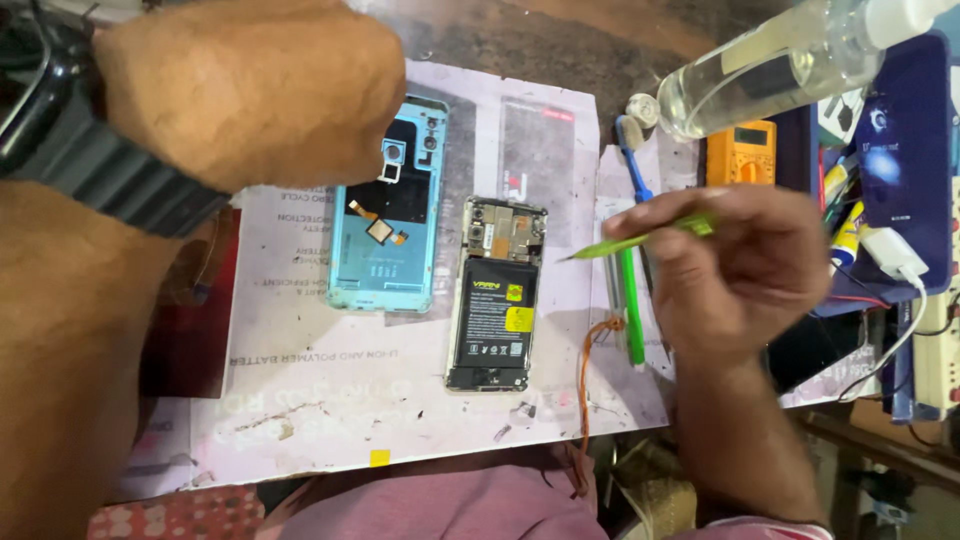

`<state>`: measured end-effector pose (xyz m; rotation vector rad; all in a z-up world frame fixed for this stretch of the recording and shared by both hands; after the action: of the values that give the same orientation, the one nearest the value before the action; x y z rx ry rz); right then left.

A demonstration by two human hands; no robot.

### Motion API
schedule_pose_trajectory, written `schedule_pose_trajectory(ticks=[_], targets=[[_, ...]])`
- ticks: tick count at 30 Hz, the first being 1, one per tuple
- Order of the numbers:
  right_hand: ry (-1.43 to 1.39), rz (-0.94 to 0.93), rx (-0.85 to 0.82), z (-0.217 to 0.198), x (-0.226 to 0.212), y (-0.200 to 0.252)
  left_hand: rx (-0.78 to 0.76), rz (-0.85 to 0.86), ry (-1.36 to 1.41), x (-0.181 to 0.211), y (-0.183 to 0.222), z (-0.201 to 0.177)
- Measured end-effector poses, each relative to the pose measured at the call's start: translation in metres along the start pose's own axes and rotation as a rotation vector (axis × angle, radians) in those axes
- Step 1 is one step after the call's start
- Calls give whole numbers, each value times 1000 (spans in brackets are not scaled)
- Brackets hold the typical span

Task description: The person uses a green plastic spudger and tweezers to manipulate internal components of a disassembled smartphone. They carefully pry and adjust parts near the battery and motherboard, then reattach the screen assembly to the phone's frame.

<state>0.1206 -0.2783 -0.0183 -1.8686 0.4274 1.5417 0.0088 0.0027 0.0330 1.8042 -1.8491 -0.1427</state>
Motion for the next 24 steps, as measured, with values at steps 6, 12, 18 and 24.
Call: schedule_pose_trajectory(ticks=[6,12,18,24], targets=[[-36,131,-43,3,6,19,-66,20,-16,1,2,-1],[-51,43,-57,2,21,14,-63,229,-6,0,-4,15],[-10,3,-8,-4,20,5,-22,276,-36,2,-11,32],[50,73,-5,-10,17,14,-82,209,-37,8,-8,29]])
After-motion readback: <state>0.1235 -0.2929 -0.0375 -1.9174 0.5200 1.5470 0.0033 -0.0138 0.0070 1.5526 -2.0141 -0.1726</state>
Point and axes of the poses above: each hand's wrist, its own y-axis away from the middle knuckle, its own z-axis out of the palm, x = y × z, the point moved 1 cm from there along -y, towards the middle knuckle, and after that the axes turned 15 degrees about z, right-handed, at the moved point
